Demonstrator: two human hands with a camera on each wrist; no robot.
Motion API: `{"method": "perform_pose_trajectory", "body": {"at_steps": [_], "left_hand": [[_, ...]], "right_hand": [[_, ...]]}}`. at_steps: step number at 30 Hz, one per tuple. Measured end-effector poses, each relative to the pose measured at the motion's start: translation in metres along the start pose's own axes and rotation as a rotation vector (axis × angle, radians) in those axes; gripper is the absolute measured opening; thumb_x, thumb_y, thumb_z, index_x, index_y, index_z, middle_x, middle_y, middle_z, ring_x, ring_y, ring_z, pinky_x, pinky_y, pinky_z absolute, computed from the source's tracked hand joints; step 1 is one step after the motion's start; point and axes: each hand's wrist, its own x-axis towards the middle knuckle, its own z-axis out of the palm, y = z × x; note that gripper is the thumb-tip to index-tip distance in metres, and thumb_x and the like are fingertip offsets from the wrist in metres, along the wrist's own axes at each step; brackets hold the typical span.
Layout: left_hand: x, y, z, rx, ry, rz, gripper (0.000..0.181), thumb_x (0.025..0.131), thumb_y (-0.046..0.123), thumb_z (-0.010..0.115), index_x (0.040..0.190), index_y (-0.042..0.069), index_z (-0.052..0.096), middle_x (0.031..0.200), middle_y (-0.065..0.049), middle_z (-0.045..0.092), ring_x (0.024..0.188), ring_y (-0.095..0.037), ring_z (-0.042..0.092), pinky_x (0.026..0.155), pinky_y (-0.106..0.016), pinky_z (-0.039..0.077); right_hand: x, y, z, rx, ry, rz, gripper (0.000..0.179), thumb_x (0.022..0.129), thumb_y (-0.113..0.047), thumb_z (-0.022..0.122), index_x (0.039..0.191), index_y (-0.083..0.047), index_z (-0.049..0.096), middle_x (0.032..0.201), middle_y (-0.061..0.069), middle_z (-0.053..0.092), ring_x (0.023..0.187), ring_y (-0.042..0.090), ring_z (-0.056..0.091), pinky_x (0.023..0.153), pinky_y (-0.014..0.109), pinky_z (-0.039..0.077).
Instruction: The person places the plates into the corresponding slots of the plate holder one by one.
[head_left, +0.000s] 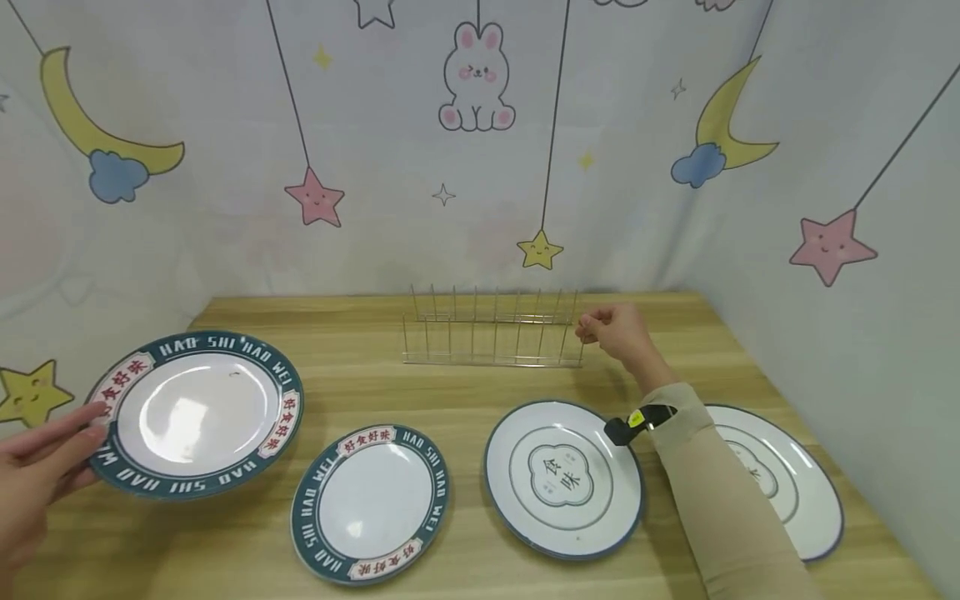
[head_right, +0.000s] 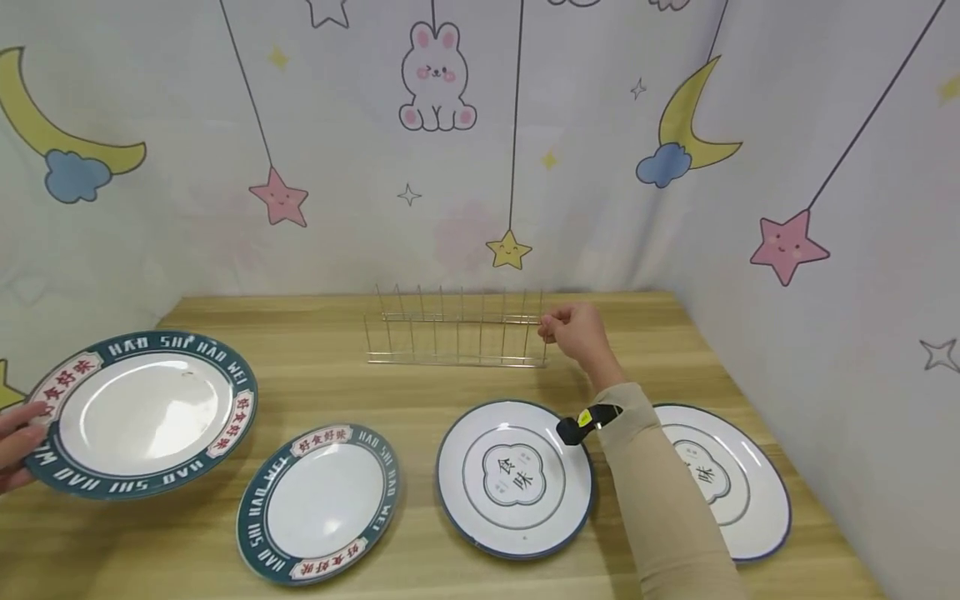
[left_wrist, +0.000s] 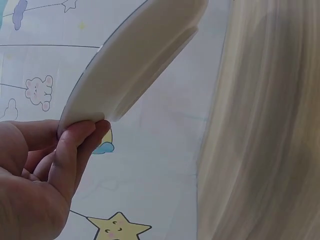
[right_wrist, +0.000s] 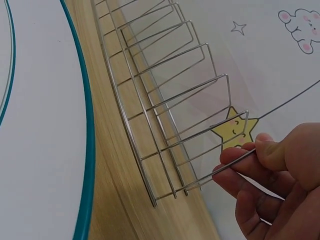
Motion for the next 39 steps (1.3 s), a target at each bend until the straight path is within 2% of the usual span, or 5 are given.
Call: {"method": "perform_pose_trajectory", "body": {"at_steps": [10, 18, 24, 33, 39], "left_hand": [[-0.004, 0.015, 0.026, -0.101, 0.054, 0.052, 0.029, 0.092, 0.006, 0.068, 0.112, 0.027, 0.074, 0.082, 0.025, 0.067, 0.065, 0.002, 0.068, 0.053, -0.019, 0.057], [-0.005, 0.037, 0.049, -0.231, -0.014, 0.093, 0.028, 0.087, 0.002, 0.072, 0.111, 0.017, 0.076, 0.088, 0.016, 0.068, 0.067, -0.005, 0.070, 0.055, -0.021, 0.057], [-0.002, 0.042, 0.067, -0.210, -0.030, 0.066, 0.031, 0.084, 0.006, 0.077, 0.114, 0.015, 0.075, 0.089, 0.014, 0.070, 0.071, -0.005, 0.071, 0.058, -0.023, 0.058], [0.000, 0.048, 0.093, -0.190, -0.055, 0.029, 0.036, 0.083, 0.007, 0.078, 0.118, 0.014, 0.073, 0.091, 0.013, 0.070, 0.072, -0.006, 0.071, 0.062, -0.022, 0.058], [0.004, 0.050, 0.108, -0.129, -0.021, 0.007, 0.041, 0.083, 0.014, 0.079, 0.123, 0.015, 0.071, 0.105, 0.008, 0.067, 0.073, -0.005, 0.070, 0.063, -0.021, 0.058]], "right_hand": [[-0.007, 0.007, 0.005, 0.069, 0.021, -0.021, 0.037, 0.103, -0.009, 0.052, 0.136, 0.008, 0.053, 0.105, 0.023, 0.070, 0.093, 0.031, 0.070, 0.096, 0.046, 0.053], [-0.006, 0.004, 0.003, 0.083, 0.041, -0.037, 0.032, 0.102, -0.009, 0.055, 0.128, 0.010, 0.059, 0.103, 0.024, 0.070, 0.090, 0.030, 0.071, 0.093, 0.044, 0.055], [-0.006, 0.004, 0.003, 0.067, 0.037, -0.018, 0.025, 0.101, -0.012, 0.058, 0.113, 0.008, 0.068, 0.099, 0.021, 0.072, 0.089, 0.029, 0.071, 0.096, 0.050, 0.052], [-0.005, 0.001, 0.004, 0.052, 0.037, -0.026, 0.025, 0.101, -0.011, 0.057, 0.113, 0.009, 0.068, 0.098, 0.020, 0.072, 0.087, 0.027, 0.071, 0.095, 0.047, 0.053], [-0.003, 0.001, 0.006, 0.079, 0.047, -0.040, 0.025, 0.101, -0.010, 0.057, 0.112, 0.010, 0.068, 0.099, 0.022, 0.072, 0.087, 0.028, 0.071, 0.094, 0.048, 0.054]]}}
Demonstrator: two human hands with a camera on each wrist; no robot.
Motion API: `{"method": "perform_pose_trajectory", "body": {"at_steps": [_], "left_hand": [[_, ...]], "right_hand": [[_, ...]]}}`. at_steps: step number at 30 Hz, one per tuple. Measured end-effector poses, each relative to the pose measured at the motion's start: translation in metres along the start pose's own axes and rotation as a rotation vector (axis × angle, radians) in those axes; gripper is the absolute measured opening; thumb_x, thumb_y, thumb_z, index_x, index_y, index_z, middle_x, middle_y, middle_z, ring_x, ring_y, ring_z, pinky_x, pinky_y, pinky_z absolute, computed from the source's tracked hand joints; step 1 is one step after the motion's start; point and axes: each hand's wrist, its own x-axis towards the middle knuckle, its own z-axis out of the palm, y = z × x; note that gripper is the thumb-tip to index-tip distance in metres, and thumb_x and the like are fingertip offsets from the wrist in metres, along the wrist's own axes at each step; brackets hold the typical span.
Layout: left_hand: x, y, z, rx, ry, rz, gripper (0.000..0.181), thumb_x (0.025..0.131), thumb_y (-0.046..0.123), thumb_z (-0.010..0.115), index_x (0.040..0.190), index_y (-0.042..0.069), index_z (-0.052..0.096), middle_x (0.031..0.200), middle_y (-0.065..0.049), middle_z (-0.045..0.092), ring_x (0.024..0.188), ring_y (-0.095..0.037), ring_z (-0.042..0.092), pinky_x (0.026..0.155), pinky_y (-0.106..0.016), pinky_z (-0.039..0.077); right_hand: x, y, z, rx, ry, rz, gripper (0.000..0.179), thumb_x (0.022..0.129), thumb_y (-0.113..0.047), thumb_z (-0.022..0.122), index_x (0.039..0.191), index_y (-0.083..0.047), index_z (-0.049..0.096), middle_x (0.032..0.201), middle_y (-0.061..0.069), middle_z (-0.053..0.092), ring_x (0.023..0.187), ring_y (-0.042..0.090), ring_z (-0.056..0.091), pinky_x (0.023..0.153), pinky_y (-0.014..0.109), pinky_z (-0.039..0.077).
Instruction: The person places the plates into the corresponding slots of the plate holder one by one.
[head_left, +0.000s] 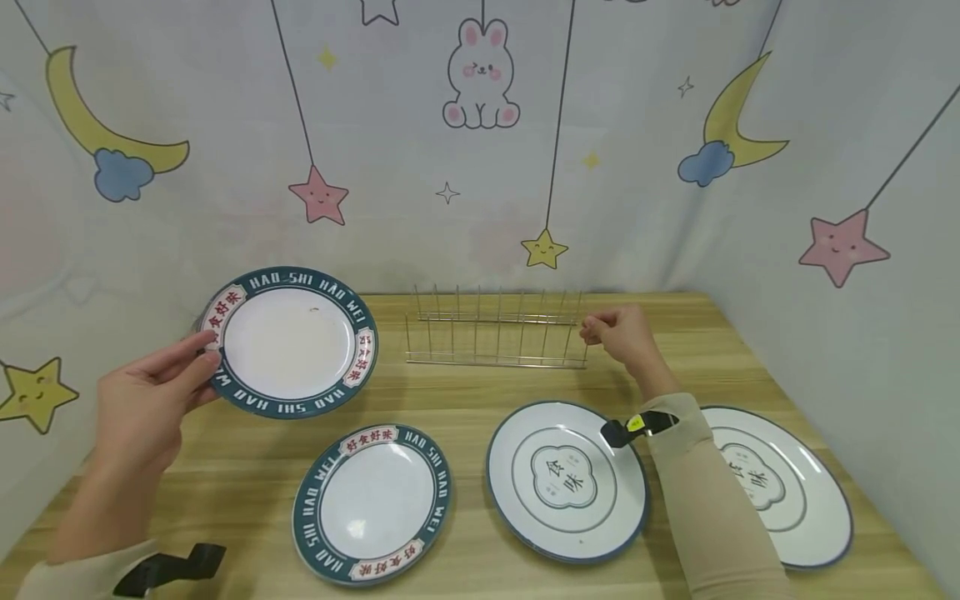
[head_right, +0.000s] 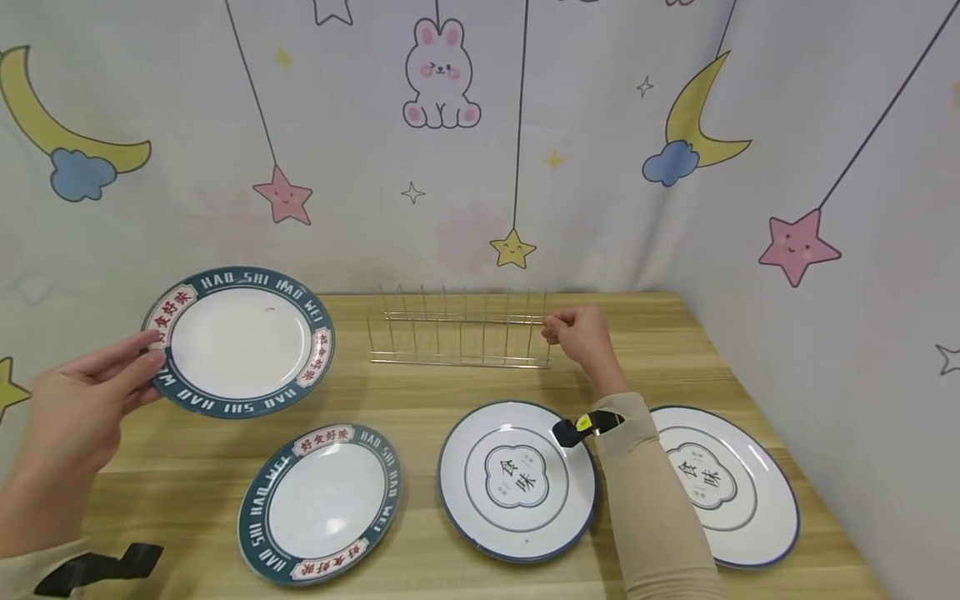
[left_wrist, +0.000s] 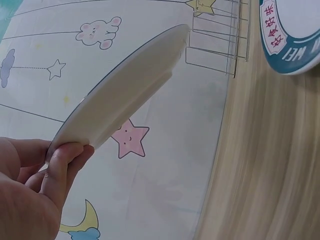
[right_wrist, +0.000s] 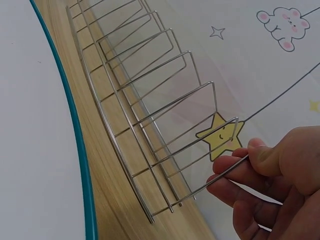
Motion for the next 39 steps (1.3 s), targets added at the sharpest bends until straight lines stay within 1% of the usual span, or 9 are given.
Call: {"method": "perform_pose_trajectory", "body": {"at_steps": [3, 9, 13, 16, 21, 27, 30, 34, 39], "left_hand": [[0.002, -0.001, 0.006, 0.005, 0.011, 0.007, 0.042, 0.082, 0.016, 0.080, 0.124, 0.015, 0.071, 0.111, 0.005, 0.066, 0.073, -0.004, 0.070, 0.063, -0.020, 0.058], [0.004, -0.001, 0.015, -0.057, -0.003, 0.038, 0.038, 0.082, 0.011, 0.080, 0.119, 0.012, 0.073, 0.095, 0.008, 0.070, 0.071, -0.007, 0.070, 0.060, -0.022, 0.058], [0.008, 0.001, 0.021, -0.086, -0.014, 0.042, 0.037, 0.082, 0.007, 0.080, 0.118, 0.010, 0.074, 0.092, 0.008, 0.072, 0.070, -0.008, 0.071, 0.058, -0.022, 0.058], [0.010, 0.002, 0.027, -0.111, -0.025, 0.042, 0.037, 0.081, 0.005, 0.080, 0.118, 0.009, 0.073, 0.094, 0.006, 0.072, 0.070, -0.009, 0.071, 0.058, -0.022, 0.059], [0.013, 0.003, 0.036, -0.090, -0.027, 0.037, 0.039, 0.082, 0.006, 0.079, 0.121, 0.008, 0.072, 0.100, 0.004, 0.070, 0.072, -0.009, 0.071, 0.060, -0.022, 0.059], [0.015, 0.004, 0.046, -0.101, -0.030, 0.025, 0.038, 0.082, 0.005, 0.079, 0.119, 0.009, 0.072, 0.096, 0.002, 0.071, 0.071, -0.010, 0.071, 0.060, -0.023, 0.059], [0.016, 0.005, 0.051, -0.093, -0.026, 0.026, 0.039, 0.082, 0.005, 0.079, 0.120, 0.009, 0.072, 0.097, 0.002, 0.071, 0.071, -0.010, 0.071, 0.060, -0.022, 0.059], [0.017, 0.006, 0.057, -0.069, -0.007, 0.034, 0.041, 0.082, 0.006, 0.079, 0.122, 0.008, 0.071, 0.100, 0.001, 0.071, 0.071, -0.010, 0.070, 0.061, -0.021, 0.059], [0.020, 0.005, 0.063, -0.043, 0.007, 0.034, 0.043, 0.082, 0.009, 0.079, 0.124, 0.010, 0.070, 0.106, -0.001, 0.069, 0.074, -0.010, 0.071, 0.063, -0.021, 0.059]], "right_hand": [[0.000, 0.003, 0.002, 0.005, 0.001, 0.000, 0.025, 0.101, -0.009, 0.057, 0.112, 0.011, 0.067, 0.099, 0.023, 0.072, 0.087, 0.029, 0.071, 0.094, 0.048, 0.054], [0.000, 0.007, 0.003, 0.009, -0.003, 0.009, 0.026, 0.101, -0.011, 0.057, 0.113, 0.010, 0.067, 0.100, 0.022, 0.071, 0.090, 0.031, 0.071, 0.095, 0.047, 0.054], [0.001, 0.007, 0.003, 0.025, -0.003, 0.015, 0.027, 0.102, -0.013, 0.057, 0.114, 0.010, 0.067, 0.102, 0.023, 0.071, 0.094, 0.033, 0.070, 0.096, 0.049, 0.052], [0.001, 0.007, 0.002, 0.022, 0.002, 0.033, 0.029, 0.102, -0.015, 0.056, 0.116, 0.008, 0.067, 0.104, 0.022, 0.070, 0.096, 0.033, 0.069, 0.098, 0.050, 0.051], [0.000, 0.008, 0.002, 0.019, 0.018, 0.037, 0.030, 0.102, -0.016, 0.056, 0.117, 0.007, 0.066, 0.106, 0.021, 0.070, 0.095, 0.030, 0.069, 0.097, 0.048, 0.052], [-0.002, 0.009, 0.003, 0.018, 0.029, 0.046, 0.030, 0.102, -0.019, 0.057, 0.119, 0.004, 0.067, 0.107, 0.018, 0.071, 0.096, 0.027, 0.069, 0.090, 0.042, 0.054], [-0.002, 0.008, 0.003, 0.033, 0.033, 0.048, 0.033, 0.102, -0.018, 0.057, 0.127, 0.002, 0.063, 0.108, 0.018, 0.071, 0.097, 0.027, 0.069, 0.088, 0.041, 0.054], [-0.001, 0.005, 0.003, 0.061, 0.035, 0.042, 0.039, 0.102, -0.018, 0.057, 0.138, -0.003, 0.056, 0.109, 0.018, 0.071, 0.098, 0.027, 0.069, 0.090, 0.045, 0.053], [0.000, 0.006, 0.003, 0.052, 0.038, 0.057, 0.040, 0.102, -0.020, 0.056, 0.140, -0.006, 0.055, 0.109, 0.017, 0.071, 0.098, 0.026, 0.069, 0.094, 0.044, 0.053]]}}
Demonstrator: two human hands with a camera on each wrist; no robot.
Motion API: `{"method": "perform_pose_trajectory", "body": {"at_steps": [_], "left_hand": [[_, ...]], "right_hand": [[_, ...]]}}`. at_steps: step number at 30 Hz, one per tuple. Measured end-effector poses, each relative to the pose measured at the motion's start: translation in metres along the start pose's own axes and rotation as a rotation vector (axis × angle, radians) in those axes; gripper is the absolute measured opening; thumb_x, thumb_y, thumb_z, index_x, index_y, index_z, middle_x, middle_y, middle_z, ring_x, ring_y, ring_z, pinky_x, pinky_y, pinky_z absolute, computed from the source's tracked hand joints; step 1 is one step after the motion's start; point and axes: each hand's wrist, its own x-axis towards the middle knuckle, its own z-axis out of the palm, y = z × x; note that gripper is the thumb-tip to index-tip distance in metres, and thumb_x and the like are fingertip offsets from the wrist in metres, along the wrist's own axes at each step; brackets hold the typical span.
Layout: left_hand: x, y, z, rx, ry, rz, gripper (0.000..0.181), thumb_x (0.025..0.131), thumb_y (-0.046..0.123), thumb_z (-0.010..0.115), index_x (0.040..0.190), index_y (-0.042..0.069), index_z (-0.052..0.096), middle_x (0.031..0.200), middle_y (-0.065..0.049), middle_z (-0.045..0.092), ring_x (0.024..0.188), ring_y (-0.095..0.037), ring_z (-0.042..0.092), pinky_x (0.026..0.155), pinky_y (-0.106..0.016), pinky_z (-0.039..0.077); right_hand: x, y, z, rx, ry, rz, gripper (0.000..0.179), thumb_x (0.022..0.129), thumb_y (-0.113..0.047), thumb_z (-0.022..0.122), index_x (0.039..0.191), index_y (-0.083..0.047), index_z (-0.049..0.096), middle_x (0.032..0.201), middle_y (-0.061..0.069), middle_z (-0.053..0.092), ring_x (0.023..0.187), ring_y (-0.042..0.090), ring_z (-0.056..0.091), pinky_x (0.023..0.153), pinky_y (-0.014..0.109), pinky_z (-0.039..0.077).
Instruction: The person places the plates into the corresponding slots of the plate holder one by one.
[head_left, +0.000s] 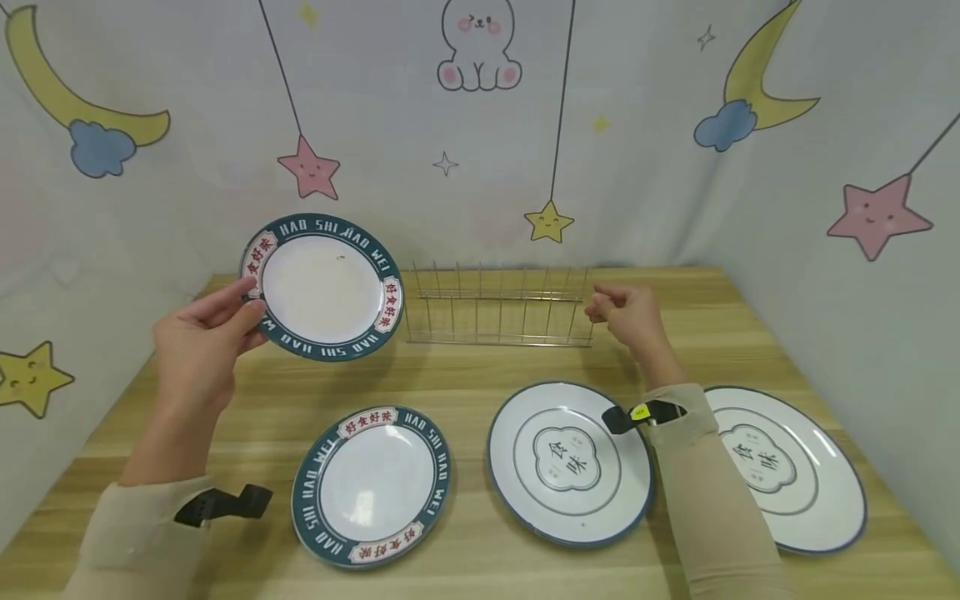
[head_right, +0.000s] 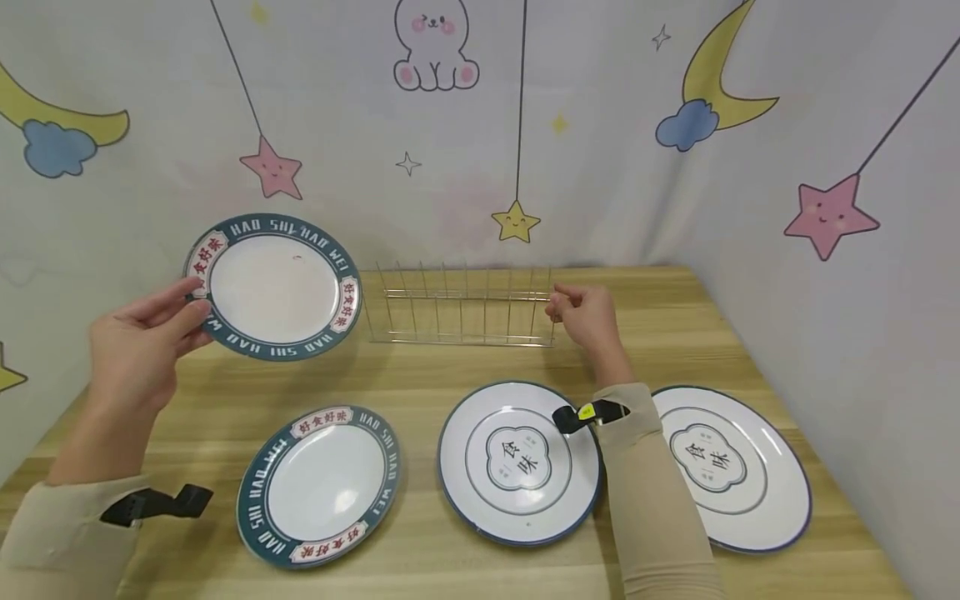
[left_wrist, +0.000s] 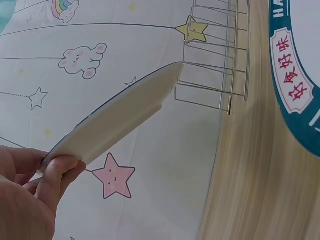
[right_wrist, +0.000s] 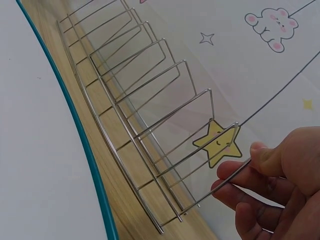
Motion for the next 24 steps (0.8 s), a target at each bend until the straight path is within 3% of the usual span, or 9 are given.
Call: {"method": "perform_pose_trajectory", "body": {"at_steps": [24], "left_hand": [[0.008, -0.009, 0.037, -0.011, -0.042, 0.116, 0.038, 0.086, 0.004, 0.075, 0.123, 0.008, 0.070, 0.100, -0.009, 0.069, 0.074, -0.013, 0.071, 0.065, -0.023, 0.059]], "right_hand": [[0.000, 0.000, 0.001, 0.029, 0.014, -0.026, 0.038, 0.102, -0.015, 0.057, 0.138, -0.003, 0.056, 0.105, 0.020, 0.071, 0.094, 0.027, 0.069, 0.097, 0.044, 0.052]]}}
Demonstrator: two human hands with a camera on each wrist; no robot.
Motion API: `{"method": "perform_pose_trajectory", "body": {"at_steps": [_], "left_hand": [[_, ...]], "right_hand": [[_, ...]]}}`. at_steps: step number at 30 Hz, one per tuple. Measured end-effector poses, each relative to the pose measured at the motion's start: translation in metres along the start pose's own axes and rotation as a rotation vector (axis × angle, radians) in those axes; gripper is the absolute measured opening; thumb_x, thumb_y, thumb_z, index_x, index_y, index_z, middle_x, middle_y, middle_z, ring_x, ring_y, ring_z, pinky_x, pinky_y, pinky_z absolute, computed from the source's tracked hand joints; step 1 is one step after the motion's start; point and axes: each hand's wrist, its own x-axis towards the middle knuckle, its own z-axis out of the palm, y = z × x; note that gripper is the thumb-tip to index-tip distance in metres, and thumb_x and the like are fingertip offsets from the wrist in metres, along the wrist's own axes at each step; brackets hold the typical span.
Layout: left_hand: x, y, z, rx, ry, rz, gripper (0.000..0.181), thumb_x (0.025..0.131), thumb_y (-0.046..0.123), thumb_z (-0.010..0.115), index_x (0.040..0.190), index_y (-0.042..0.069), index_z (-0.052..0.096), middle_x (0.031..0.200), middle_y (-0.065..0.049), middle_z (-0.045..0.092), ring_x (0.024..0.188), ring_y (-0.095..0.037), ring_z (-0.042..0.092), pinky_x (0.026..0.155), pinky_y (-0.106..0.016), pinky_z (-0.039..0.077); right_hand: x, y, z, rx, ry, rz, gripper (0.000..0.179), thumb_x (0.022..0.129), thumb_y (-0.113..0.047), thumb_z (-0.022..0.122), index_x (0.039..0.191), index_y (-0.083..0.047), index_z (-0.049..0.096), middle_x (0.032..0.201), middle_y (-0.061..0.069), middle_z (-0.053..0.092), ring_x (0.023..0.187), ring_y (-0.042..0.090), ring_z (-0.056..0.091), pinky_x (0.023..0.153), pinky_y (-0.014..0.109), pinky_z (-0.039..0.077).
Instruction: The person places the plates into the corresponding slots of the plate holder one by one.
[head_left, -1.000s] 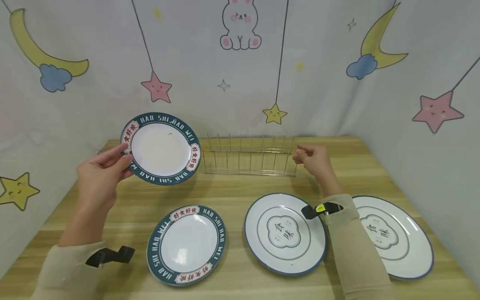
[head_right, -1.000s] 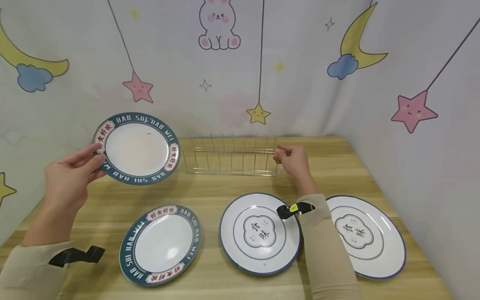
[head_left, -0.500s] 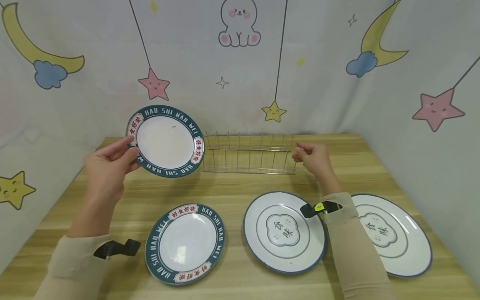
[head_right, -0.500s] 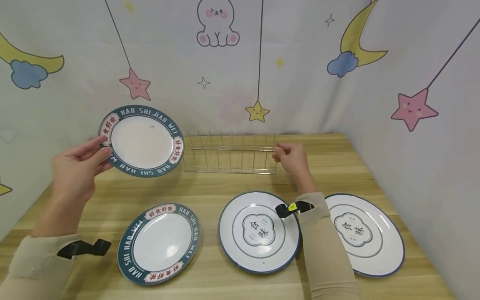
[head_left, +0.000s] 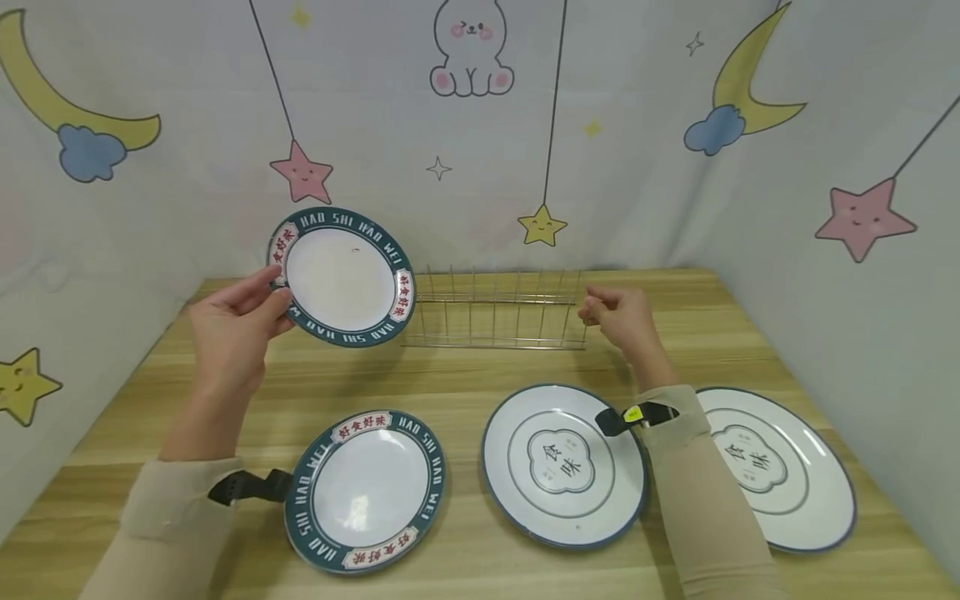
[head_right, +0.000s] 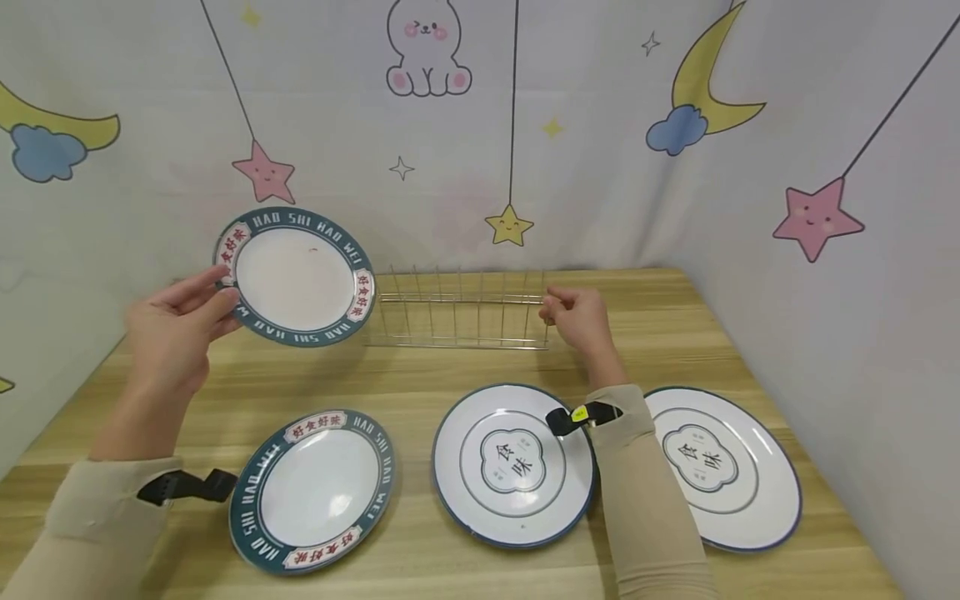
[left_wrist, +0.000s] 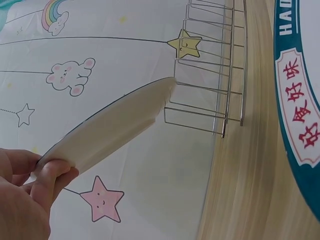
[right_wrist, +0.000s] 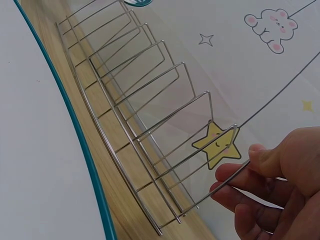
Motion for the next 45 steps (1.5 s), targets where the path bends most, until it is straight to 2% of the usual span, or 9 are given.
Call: {"method": "perform_pose_trajectory", "body": {"at_steps": [6, 11, 17, 30, 36, 45], "left_hand": [[0.002, 0.000, 0.006, 0.057, -0.004, 0.010, 0.043, 0.087, 0.008, 0.075, 0.128, 0.019, 0.068, 0.121, -0.014, 0.068, 0.084, -0.013, 0.072, 0.067, -0.022, 0.059], [0.003, 0.000, 0.011, 0.085, -0.010, 0.041, 0.043, 0.088, 0.010, 0.074, 0.129, 0.021, 0.067, 0.128, -0.017, 0.064, 0.088, -0.013, 0.071, 0.069, -0.022, 0.059], [0.005, 0.003, 0.016, 0.093, -0.018, 0.061, 0.042, 0.088, 0.009, 0.074, 0.129, 0.019, 0.067, 0.128, -0.018, 0.063, 0.089, -0.013, 0.071, 0.069, -0.022, 0.059], [0.005, 0.007, 0.035, 0.159, -0.079, 0.192, 0.039, 0.090, 0.010, 0.072, 0.129, 0.015, 0.067, 0.122, -0.019, 0.066, 0.090, -0.014, 0.072, 0.070, -0.022, 0.059], [0.005, 0.007, 0.048, 0.185, -0.109, 0.246, 0.038, 0.091, 0.009, 0.071, 0.129, 0.016, 0.067, 0.121, -0.017, 0.067, 0.091, -0.017, 0.072, 0.069, -0.022, 0.059], [0.005, 0.009, 0.063, 0.255, -0.127, 0.281, 0.039, 0.090, 0.009, 0.071, 0.128, 0.016, 0.067, 0.124, -0.014, 0.066, 0.089, -0.020, 0.072, 0.068, -0.022, 0.059]], "right_hand": [[0.001, 0.000, 0.001, 0.004, -0.011, 0.005, 0.039, 0.102, -0.015, 0.056, 0.138, -0.002, 0.055, 0.107, 0.020, 0.070, 0.096, 0.029, 0.069, 0.098, 0.046, 0.052], [0.001, -0.001, 0.001, 0.004, -0.019, 0.022, 0.040, 0.102, -0.016, 0.056, 0.140, -0.004, 0.054, 0.109, 0.019, 0.070, 0.099, 0.028, 0.069, 0.100, 0.048, 0.050], [0.001, -0.003, 0.001, 0.000, -0.025, 0.028, 0.040, 0.102, -0.016, 0.056, 0.140, -0.003, 0.054, 0.111, 0.019, 0.069, 0.102, 0.030, 0.068, 0.100, 0.047, 0.050], [-0.002, -0.004, 0.001, -0.017, -0.009, 0.042, 0.038, 0.102, -0.016, 0.056, 0.139, -0.007, 0.056, 0.106, 0.017, 0.070, 0.098, 0.029, 0.068, 0.100, 0.045, 0.051], [-0.003, -0.004, 0.000, -0.036, -0.004, 0.032, 0.038, 0.102, -0.016, 0.055, 0.139, -0.006, 0.056, 0.107, 0.018, 0.070, 0.099, 0.029, 0.068, 0.099, 0.043, 0.051], [-0.003, -0.005, 0.001, -0.069, -0.002, 0.025, 0.037, 0.103, -0.015, 0.055, 0.139, -0.006, 0.056, 0.107, 0.016, 0.070, 0.098, 0.028, 0.068, 0.098, 0.042, 0.051]]}}
